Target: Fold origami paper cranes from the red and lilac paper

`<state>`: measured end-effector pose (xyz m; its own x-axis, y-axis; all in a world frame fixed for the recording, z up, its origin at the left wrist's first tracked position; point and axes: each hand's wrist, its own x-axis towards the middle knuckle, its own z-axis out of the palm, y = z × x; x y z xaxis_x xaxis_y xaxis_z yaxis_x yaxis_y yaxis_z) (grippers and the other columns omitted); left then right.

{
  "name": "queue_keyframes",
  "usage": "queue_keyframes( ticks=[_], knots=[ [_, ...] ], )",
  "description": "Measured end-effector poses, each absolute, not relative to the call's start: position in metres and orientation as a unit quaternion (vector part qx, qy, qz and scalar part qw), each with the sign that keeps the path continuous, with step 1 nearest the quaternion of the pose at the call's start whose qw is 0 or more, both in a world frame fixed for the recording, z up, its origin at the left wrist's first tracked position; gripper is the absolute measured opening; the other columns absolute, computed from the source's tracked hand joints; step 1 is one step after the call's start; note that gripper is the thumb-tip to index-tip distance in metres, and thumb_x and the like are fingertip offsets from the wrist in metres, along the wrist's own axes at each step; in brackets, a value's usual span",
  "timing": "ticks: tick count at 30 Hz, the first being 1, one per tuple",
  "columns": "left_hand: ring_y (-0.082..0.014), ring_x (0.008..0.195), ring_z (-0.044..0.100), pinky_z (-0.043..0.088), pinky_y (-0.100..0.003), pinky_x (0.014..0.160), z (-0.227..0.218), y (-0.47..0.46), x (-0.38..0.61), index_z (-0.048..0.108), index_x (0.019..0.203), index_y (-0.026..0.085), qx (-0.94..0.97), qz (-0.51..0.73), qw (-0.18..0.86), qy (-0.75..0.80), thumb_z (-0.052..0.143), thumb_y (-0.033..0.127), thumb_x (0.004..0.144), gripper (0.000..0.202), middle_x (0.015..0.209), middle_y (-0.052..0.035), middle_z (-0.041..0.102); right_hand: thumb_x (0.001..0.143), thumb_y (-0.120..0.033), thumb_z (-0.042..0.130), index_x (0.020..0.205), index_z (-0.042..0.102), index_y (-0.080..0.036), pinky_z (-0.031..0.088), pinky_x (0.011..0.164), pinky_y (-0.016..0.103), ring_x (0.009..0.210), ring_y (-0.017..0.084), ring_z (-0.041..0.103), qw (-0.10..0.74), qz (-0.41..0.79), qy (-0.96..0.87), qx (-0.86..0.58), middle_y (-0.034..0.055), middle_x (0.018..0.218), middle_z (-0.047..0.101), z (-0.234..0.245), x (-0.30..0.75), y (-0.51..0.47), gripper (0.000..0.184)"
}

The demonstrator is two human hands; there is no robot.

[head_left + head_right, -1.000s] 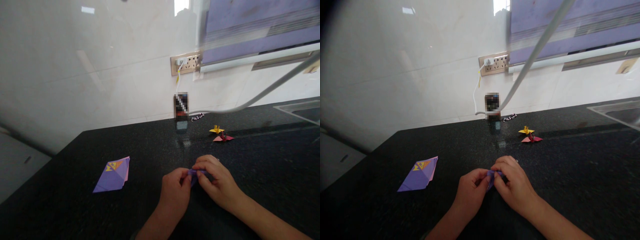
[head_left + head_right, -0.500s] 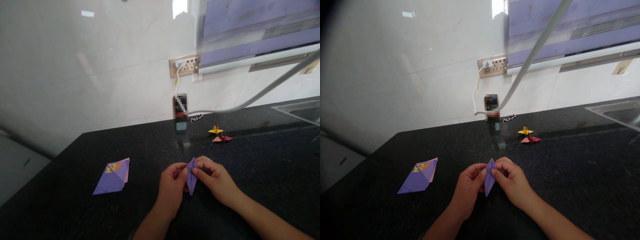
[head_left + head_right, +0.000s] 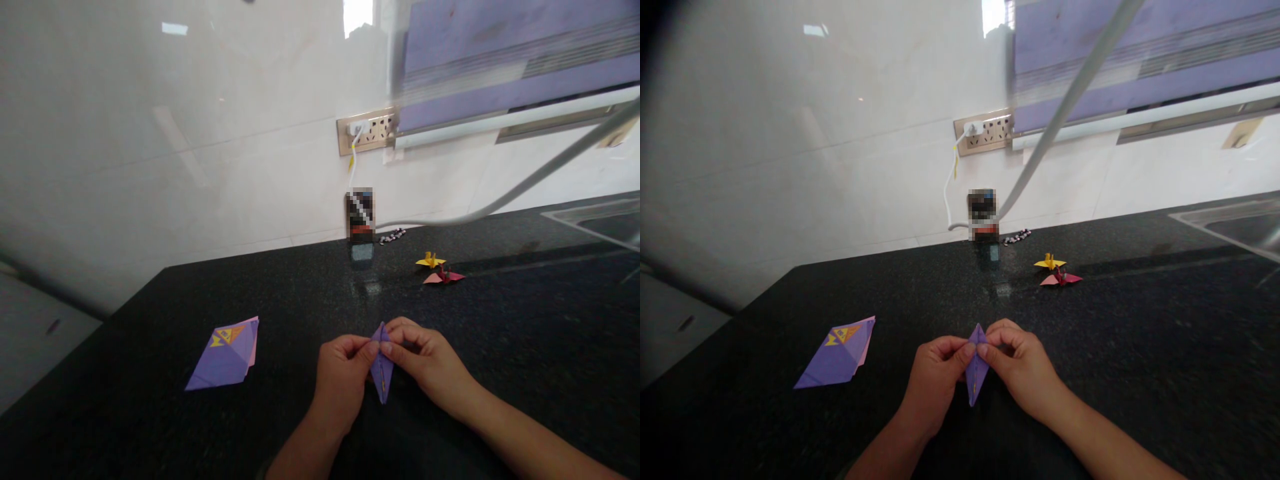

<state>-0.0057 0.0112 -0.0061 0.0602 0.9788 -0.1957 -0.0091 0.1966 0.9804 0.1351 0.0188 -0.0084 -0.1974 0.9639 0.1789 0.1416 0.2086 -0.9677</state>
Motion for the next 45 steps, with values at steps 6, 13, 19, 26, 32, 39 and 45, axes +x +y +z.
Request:
queue_keyframes(
  ticks=[6, 13, 19, 26, 32, 39, 45],
  knots=[
    [-0.0113, 0.049, 0.051, 0.040, -0.022, 0.047, -0.0084, 0.0122, -0.0063, 0.064, 0.069, 0.011, 0.473, 0.435, 0.549, 0.535, 0.060, 0.034, 0.067, 0.023, 0.057, -0.0028, 0.059, 0.075, -0.026, 0.056, 0.063, 0.061, -0.017, 0.045, 0.069, 0.031, 0.073, 0.015, 0.054, 0.457, 0.440, -0.643, -0.429, 0.0033, 0.077, 0.056, -0.0097, 0.1358, 0.0195, 0.016],
    [-0.0115, 0.051, 0.051, 0.039, -0.021, 0.049, -0.0066, 0.0129, -0.0061, 0.063, 0.069, 0.011, 0.476, 0.437, 0.541, 0.538, 0.060, 0.032, 0.068, 0.021, 0.058, -0.0028, 0.060, 0.075, -0.024, 0.054, 0.071, 0.060, -0.017, 0.045, 0.066, 0.029, 0.073, 0.015, 0.054, 0.457, 0.436, -0.639, -0.439, 0.0031, 0.078, 0.057, -0.0086, 0.1370, 0.0194, 0.010],
    [-0.0100, 0.051, 0.050, 0.038, -0.020, 0.049, -0.0029, 0.0124, -0.0058, 0.061, 0.066, 0.011, 0.481, 0.441, 0.545, 0.526, 0.060, 0.028, 0.068, 0.017, 0.057, -0.0010, 0.058, 0.075, -0.024, 0.054, 0.069, 0.060, -0.017, 0.044, 0.066, 0.029, 0.072, 0.015, 0.054, 0.454, 0.448, -0.632, -0.441, 0.0032, 0.077, 0.058, -0.0078, 0.1378, 0.0198, 0.011],
    [-0.0106, 0.053, 0.052, 0.040, -0.021, 0.050, -0.0039, 0.0118, -0.0041, 0.062, 0.078, 0.011, 0.449, 0.433, 0.600, 0.500, 0.057, 0.030, 0.071, 0.021, 0.062, -0.0025, 0.060, 0.075, -0.028, 0.054, 0.070, 0.059, -0.016, 0.044, 0.065, 0.028, 0.071, 0.015, 0.054, 0.456, 0.473, -0.598, -0.459, 0.0022, 0.075, 0.057, -0.0094, 0.1376, 0.0199, 0.013],
    [-0.0095, 0.048, 0.051, 0.039, -0.020, 0.047, -0.0028, 0.0121, -0.0046, 0.060, 0.070, 0.011, 0.426, 0.443, 0.600, 0.512, 0.061, 0.029, 0.067, 0.018, 0.056, -0.0013, 0.059, 0.073, -0.028, 0.055, 0.069, 0.059, -0.016, 0.044, 0.065, 0.028, 0.068, 0.015, 0.054, 0.457, 0.518, -0.567, -0.450, 0.0020, 0.074, 0.057, -0.0086, 0.1368, 0.0200, 0.013],
    [-0.0092, 0.048, 0.050, 0.038, -0.021, 0.047, -0.0026, 0.0113, -0.0063, 0.059, 0.067, 0.011, 0.436, 0.444, 0.597, 0.506, 0.062, 0.027, 0.065, 0.016, 0.056, -0.0010, 0.058, 0.072, -0.026, 0.057, 0.070, 0.058, -0.016, 0.043, 0.063, 0.027, 0.066, 0.013, 0.052, 0.459, 0.560, -0.540, -0.429, 0.0005, 0.071, 0.055, -0.0054, 0.1348, 0.0192, 0.011],
    [-0.0096, 0.048, 0.049, 0.037, -0.021, 0.047, -0.0017, 0.0077, -0.0038, 0.059, 0.063, 0.012, 0.466, 0.435, 0.583, 0.504, 0.063, 0.029, 0.064, 0.018, 0.054, -0.0007, 0.057, 0.067, -0.023, 0.063, 0.069, 0.055, -0.017, 0.042, 0.058, 0.023, 0.064, 0.011, 0.049, 0.459, 0.567, -0.543, -0.416, -0.0018, 0.072, 0.048, -0.0056, 0.1330, 0.0158, 0.010]
  ],
)
